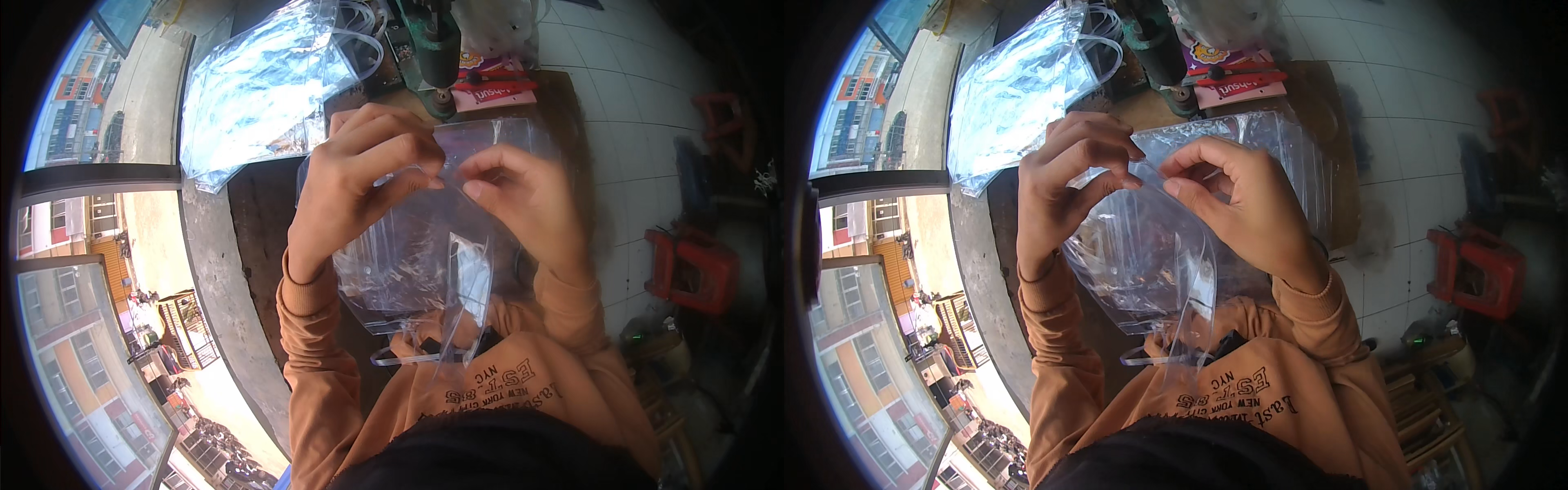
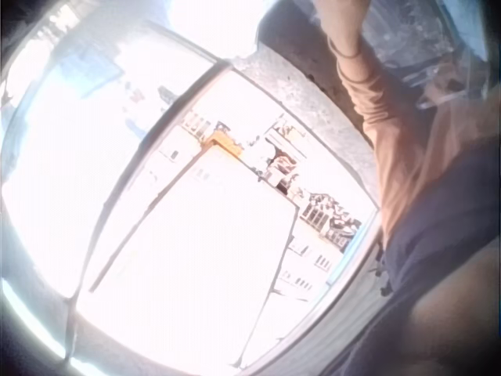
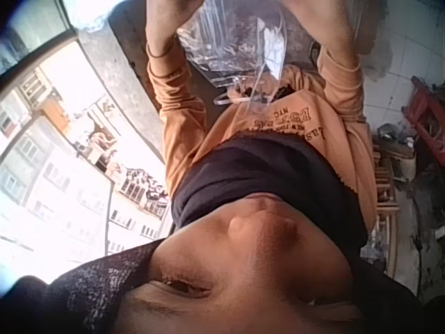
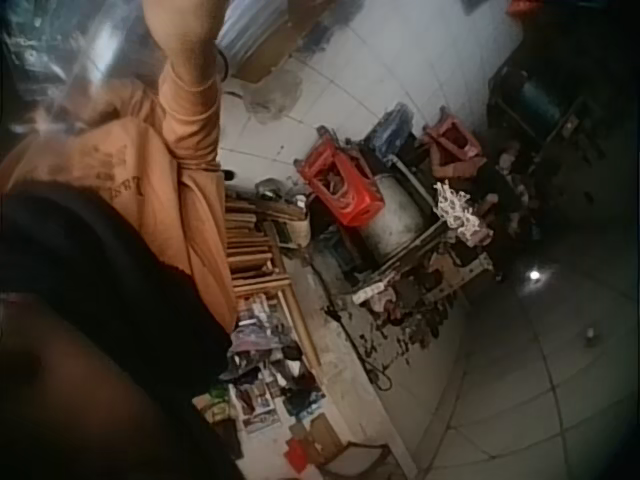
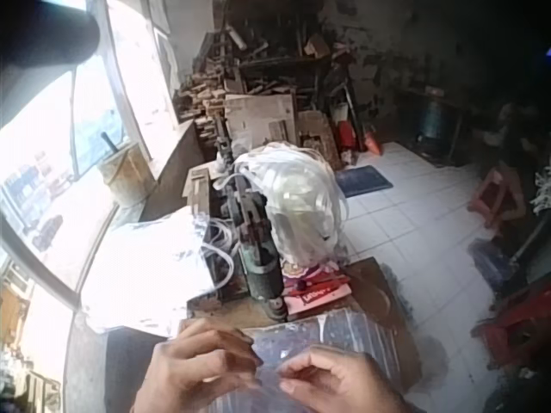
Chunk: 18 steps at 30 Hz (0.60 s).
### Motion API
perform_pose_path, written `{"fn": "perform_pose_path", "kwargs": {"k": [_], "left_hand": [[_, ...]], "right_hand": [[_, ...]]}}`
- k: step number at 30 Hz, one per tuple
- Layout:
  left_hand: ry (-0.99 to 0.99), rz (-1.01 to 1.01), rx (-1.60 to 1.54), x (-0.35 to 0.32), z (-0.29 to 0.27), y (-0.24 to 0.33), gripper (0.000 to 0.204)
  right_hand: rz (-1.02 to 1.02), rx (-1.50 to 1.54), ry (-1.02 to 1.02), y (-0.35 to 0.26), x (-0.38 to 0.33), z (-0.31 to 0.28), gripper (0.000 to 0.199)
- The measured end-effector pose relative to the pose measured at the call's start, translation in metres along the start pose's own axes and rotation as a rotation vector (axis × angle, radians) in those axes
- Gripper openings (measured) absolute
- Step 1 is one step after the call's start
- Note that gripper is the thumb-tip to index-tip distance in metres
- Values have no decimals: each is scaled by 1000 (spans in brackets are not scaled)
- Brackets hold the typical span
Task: The person trims the excess edges of large plastic sheets using scissors on a workbench.
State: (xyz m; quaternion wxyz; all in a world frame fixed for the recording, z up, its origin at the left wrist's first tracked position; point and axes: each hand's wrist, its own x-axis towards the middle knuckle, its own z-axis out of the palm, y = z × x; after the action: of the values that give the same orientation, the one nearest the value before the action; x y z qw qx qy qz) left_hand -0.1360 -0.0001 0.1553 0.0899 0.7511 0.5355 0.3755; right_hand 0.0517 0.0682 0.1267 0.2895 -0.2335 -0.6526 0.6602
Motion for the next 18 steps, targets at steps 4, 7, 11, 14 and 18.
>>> {"fn": "perform_pose_path", "kwargs": {"k": [4, 7, 11, 14, 18], "left_hand": [[4, -4, 16, -1, -2, 0, 22], [5, -8, -3, -1, -1, -1, 22], [2, -2, 9, 0, -2, -1, 21], [-3, 6, 3, 1, -2, -1, 21], [-9, 13, -4, 1, -3, -1, 21]], "right_hand": [[-53, -114, -6, 1, -3, 0, 10], [-2, -44, 12, 1, -4, 1, 9], [32, 43, 49, -2, -4, 3, 8], [1, 71, 86, 0, -5, 4, 7], [-45, 47, 128, 1, -6, 7, 5]]}}
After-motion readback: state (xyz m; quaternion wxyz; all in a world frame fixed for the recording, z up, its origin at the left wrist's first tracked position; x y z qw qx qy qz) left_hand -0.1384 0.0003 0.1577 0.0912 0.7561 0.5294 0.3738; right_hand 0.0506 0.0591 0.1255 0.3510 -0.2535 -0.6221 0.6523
